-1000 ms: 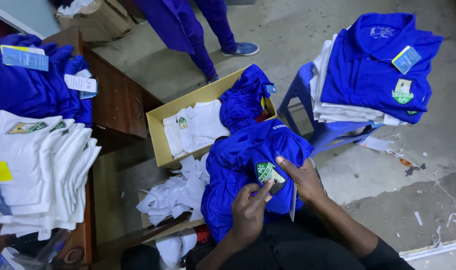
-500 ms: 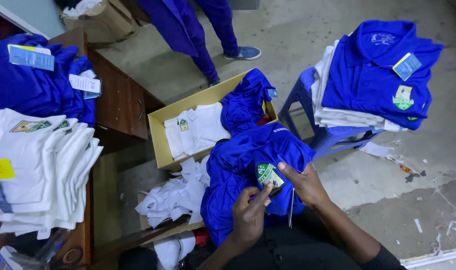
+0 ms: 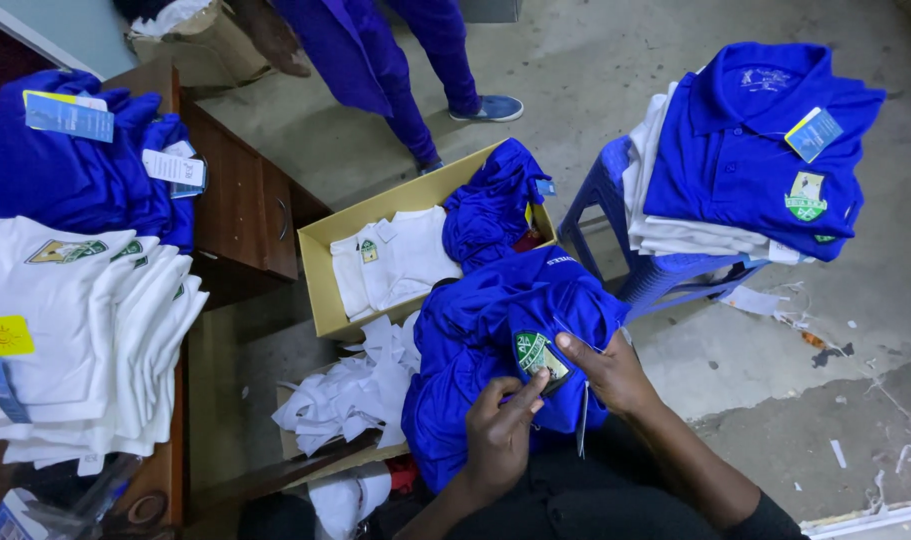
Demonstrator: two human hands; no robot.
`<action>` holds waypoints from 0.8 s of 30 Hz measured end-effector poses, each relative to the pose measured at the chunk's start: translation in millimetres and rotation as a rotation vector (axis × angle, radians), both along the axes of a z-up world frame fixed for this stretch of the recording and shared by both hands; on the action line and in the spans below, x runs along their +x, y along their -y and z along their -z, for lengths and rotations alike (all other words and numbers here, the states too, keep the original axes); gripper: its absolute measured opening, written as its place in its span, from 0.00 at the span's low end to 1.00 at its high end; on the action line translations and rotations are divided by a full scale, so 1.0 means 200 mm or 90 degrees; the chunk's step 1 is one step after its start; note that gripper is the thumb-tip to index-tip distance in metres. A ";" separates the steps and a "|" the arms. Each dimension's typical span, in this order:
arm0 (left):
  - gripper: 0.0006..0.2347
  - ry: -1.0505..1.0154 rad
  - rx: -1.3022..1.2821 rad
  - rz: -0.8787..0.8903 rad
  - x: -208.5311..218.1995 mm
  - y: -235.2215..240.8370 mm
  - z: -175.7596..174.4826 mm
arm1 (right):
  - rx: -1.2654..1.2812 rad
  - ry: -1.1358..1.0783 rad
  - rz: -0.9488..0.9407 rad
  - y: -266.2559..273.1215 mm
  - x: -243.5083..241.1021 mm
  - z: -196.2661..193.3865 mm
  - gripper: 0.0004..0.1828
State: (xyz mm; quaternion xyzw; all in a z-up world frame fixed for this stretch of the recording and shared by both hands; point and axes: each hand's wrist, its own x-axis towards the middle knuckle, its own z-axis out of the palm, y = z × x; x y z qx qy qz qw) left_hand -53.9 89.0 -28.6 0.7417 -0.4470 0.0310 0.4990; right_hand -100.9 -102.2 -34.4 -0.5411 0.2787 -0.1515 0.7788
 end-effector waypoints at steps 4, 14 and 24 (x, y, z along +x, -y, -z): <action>0.21 -0.033 0.006 0.021 0.02 0.00 -0.03 | 0.003 0.035 -0.015 0.02 0.01 -0.05 0.37; 0.19 -0.008 0.048 0.044 0.03 -0.01 -0.07 | 0.026 0.062 -0.046 0.04 -0.01 -0.01 0.28; 0.20 0.000 0.074 0.059 0.04 -0.02 -0.07 | 0.029 0.025 -0.020 0.03 -0.01 0.01 0.32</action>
